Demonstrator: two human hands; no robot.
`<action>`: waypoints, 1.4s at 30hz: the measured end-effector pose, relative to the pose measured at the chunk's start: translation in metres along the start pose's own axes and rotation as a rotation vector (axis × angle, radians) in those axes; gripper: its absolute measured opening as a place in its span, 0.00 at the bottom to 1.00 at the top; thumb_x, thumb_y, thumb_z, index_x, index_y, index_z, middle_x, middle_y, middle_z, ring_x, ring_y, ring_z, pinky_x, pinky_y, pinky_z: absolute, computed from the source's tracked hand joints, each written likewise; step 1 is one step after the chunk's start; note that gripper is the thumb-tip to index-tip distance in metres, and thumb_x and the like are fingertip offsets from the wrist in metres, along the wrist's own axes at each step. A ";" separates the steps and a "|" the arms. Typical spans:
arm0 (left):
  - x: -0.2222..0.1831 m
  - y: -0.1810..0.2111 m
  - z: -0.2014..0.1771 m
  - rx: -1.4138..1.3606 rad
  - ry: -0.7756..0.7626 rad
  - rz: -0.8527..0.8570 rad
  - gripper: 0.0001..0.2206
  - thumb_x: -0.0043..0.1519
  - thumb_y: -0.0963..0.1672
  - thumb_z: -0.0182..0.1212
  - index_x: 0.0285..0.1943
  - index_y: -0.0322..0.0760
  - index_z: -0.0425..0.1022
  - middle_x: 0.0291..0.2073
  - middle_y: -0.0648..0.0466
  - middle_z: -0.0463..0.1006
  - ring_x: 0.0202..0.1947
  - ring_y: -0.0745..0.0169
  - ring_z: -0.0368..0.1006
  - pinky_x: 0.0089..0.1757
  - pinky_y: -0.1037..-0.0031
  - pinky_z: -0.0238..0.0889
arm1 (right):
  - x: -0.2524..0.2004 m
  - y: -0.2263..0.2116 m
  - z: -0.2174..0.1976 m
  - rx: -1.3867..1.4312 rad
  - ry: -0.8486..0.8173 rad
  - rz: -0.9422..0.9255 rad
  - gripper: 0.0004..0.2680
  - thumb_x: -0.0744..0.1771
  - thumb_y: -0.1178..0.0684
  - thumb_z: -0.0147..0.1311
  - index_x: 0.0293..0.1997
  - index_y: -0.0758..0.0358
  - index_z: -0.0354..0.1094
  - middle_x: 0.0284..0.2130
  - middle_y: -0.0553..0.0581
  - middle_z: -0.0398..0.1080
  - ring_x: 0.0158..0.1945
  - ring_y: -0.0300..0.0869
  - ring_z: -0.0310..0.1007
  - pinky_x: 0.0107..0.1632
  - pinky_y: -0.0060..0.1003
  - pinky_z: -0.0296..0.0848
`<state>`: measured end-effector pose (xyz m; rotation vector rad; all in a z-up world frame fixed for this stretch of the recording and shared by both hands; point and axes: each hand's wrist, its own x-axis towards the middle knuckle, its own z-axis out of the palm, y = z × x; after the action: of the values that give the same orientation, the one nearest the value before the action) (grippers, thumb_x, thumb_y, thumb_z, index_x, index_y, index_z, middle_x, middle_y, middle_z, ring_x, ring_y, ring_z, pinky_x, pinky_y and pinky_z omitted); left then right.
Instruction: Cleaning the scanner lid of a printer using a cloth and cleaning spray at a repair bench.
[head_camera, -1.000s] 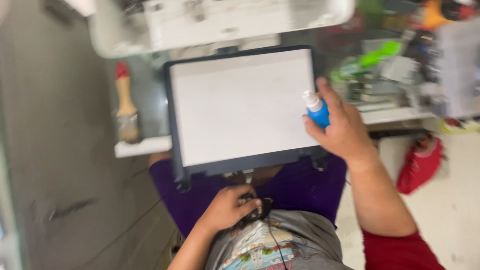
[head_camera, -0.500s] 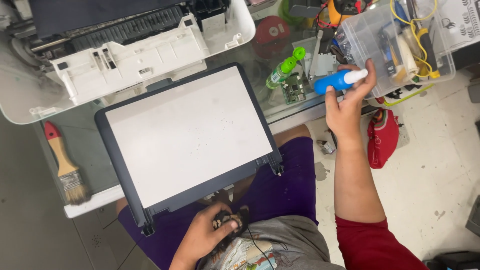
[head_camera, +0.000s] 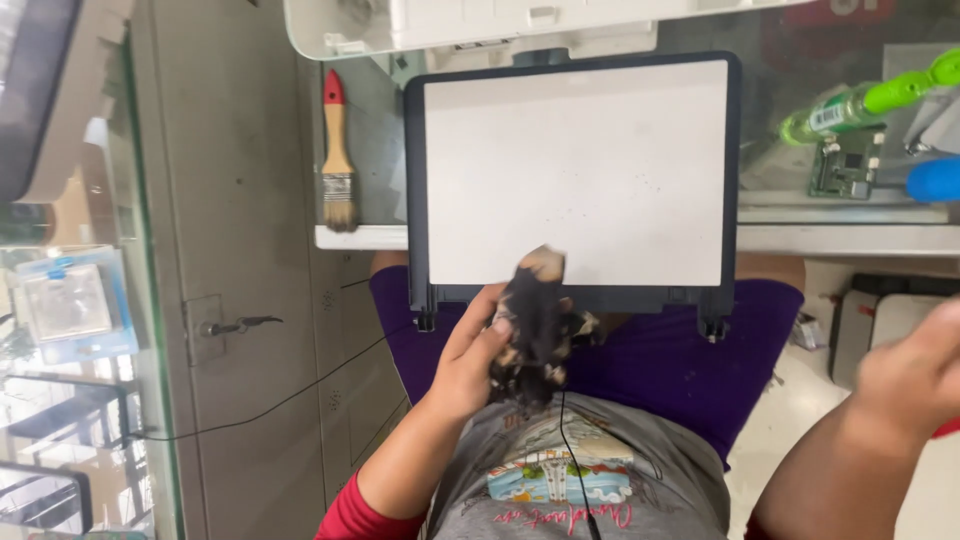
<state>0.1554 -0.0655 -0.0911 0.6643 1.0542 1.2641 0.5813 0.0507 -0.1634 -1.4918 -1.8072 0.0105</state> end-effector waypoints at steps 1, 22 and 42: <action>0.006 0.007 0.008 -0.022 -0.012 -0.014 0.18 0.69 0.47 0.53 0.66 0.36 0.63 0.50 0.46 0.72 0.46 0.57 0.73 0.47 0.69 0.69 | -0.004 -0.028 -0.005 0.296 0.073 -0.091 0.16 0.82 0.61 0.41 0.42 0.89 0.58 0.45 0.86 0.67 0.49 0.72 0.68 0.58 0.65 0.70; -0.018 0.043 0.032 0.672 -0.454 -0.135 0.50 0.56 0.61 0.60 0.79 0.38 0.35 0.66 0.34 0.69 0.56 0.37 0.77 0.57 0.54 0.70 | -0.016 -0.214 0.036 0.769 -0.896 0.213 0.14 0.64 0.55 0.64 0.51 0.63 0.66 0.46 0.58 0.75 0.50 0.46 0.78 0.55 0.38 0.73; 0.126 0.007 0.088 2.018 0.415 0.554 0.18 0.54 0.41 0.63 0.54 0.45 0.82 0.48 0.47 0.83 0.49 0.46 0.79 0.39 0.51 0.69 | -0.005 -0.127 0.041 1.113 -0.498 0.962 0.15 0.71 0.55 0.47 0.65 0.72 0.58 0.36 0.78 0.73 0.31 0.61 0.79 0.26 0.44 0.81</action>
<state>0.2276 0.0700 -0.0818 2.3282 2.4925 0.2706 0.4530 0.0255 -0.1356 -1.3365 -0.8493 1.6625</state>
